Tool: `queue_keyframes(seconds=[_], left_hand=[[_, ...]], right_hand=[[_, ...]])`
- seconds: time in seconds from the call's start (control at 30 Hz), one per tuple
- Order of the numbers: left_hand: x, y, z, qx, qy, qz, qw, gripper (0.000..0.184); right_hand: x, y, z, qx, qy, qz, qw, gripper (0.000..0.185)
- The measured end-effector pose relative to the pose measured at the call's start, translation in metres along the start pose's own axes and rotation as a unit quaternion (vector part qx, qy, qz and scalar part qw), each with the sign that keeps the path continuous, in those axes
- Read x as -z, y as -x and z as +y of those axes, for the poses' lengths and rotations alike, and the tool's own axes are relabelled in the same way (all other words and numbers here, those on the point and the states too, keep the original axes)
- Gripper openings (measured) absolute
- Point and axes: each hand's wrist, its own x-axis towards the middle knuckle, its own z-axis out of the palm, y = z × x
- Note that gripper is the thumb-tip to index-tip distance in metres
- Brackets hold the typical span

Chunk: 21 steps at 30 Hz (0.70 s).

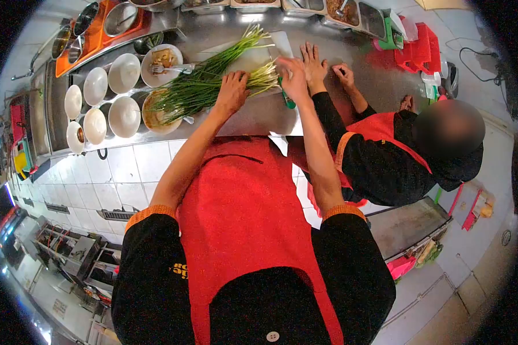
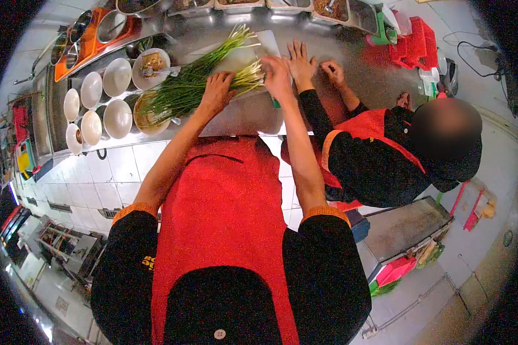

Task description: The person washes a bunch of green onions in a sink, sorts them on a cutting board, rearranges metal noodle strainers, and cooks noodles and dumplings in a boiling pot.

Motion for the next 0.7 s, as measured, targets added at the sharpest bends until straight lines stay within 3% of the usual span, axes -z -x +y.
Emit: queue_keyframes(seconds=[0.1,0.17,0.3,0.5,0.63,0.7], left_hand=[[0.002,-0.001,0.002,-0.005,0.029,0.017,0.999,0.048],[0.005,-0.002,0.004,0.000,0.030,0.021,0.999,0.046],[0.009,-0.007,0.006,-0.014,0.041,0.057,0.997,0.044],[0.049,-0.017,0.009,0.012,0.089,0.128,0.988,0.038],[0.081,-0.033,0.014,0.017,0.137,0.226,0.964,0.028],[0.106,-0.041,0.018,0.002,0.141,0.382,0.913,0.028]], right_hand=[[0.001,-0.019,0.001,-0.015,0.051,-0.010,0.999,0.039],[-0.003,-0.031,0.008,-0.028,0.126,-0.105,0.986,0.035],[0.002,-0.035,0.019,0.029,0.221,-0.088,0.971,0.026],[0.064,-0.040,-0.042,-0.036,0.193,-0.016,0.980,0.025],[0.079,-0.041,-0.058,-0.006,0.026,0.021,0.999,0.030],[0.086,-0.035,-0.079,0.006,-0.022,0.023,0.999,0.030]])
